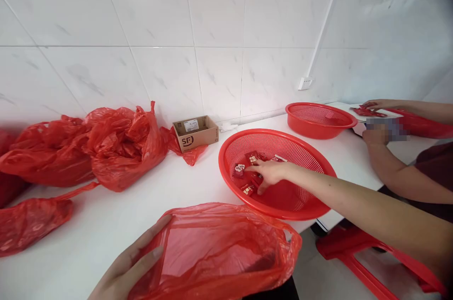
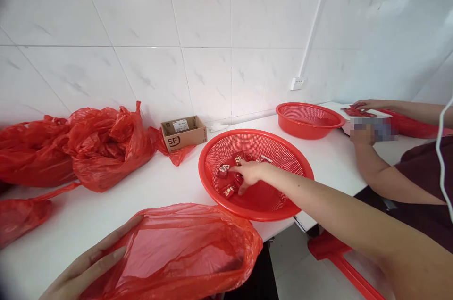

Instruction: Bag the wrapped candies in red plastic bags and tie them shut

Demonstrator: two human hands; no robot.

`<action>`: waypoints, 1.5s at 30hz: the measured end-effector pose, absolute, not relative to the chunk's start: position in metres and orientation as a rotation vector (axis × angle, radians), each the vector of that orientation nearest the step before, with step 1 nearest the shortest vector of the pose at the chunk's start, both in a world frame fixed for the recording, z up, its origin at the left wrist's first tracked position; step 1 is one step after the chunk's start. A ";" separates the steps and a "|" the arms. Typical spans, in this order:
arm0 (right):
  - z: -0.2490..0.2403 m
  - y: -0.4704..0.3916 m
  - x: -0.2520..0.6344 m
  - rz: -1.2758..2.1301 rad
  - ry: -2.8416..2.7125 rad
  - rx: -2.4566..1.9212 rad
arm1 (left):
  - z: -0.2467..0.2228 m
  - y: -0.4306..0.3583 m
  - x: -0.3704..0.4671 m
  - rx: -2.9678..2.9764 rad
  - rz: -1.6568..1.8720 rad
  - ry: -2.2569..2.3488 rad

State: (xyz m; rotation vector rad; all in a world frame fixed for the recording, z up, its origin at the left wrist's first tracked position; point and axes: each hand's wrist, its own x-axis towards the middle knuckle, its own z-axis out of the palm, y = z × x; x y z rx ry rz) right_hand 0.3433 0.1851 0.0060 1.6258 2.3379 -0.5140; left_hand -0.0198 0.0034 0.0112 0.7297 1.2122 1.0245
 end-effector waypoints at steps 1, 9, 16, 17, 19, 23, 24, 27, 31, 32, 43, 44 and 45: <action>0.000 0.183 0.340 -0.414 2.349 1.607 | 0.011 0.003 -0.020 0.710 1.024 1.203; 0.015 0.185 0.340 -0.308 2.493 1.529 | 0.011 -0.004 -0.017 0.588 1.073 1.184; 0.018 0.161 0.317 -0.511 2.463 1.402 | 0.017 -0.007 -0.010 0.526 1.112 1.208; 0.016 0.158 0.313 -0.499 2.459 1.375 | 0.016 -0.006 -0.009 0.526 1.122 1.205; 0.015 0.158 0.309 -0.420 2.455 1.394 | 0.015 -0.006 -0.007 0.541 1.145 1.199; 0.020 0.169 0.316 -0.207 2.384 1.548 | 0.010 -0.008 -0.008 0.563 1.155 1.192; 0.022 0.170 0.319 -0.204 2.364 1.560 | 0.010 -0.009 -0.008 0.559 1.155 1.187; 0.023 0.166 0.325 -0.377 2.355 1.493 | 0.009 -0.010 -0.008 0.538 1.159 1.190; 0.013 0.155 0.321 -0.467 2.353 1.446 | 0.008 -0.008 -0.006 0.527 1.150 1.169; 0.010 0.154 0.320 -0.412 2.341 1.468 | 0.008 -0.008 -0.006 0.526 1.148 1.155; 0.088 0.131 0.282 -1.049 2.578 1.669 | 0.005 -0.006 -0.004 0.481 1.160 1.139; 0.091 0.118 0.268 -1.174 2.585 1.601 | 0.005 -0.005 -0.002 0.489 1.165 1.138; 0.090 0.106 0.254 -1.266 2.556 1.505 | 0.005 -0.005 0.000 0.500 1.169 1.141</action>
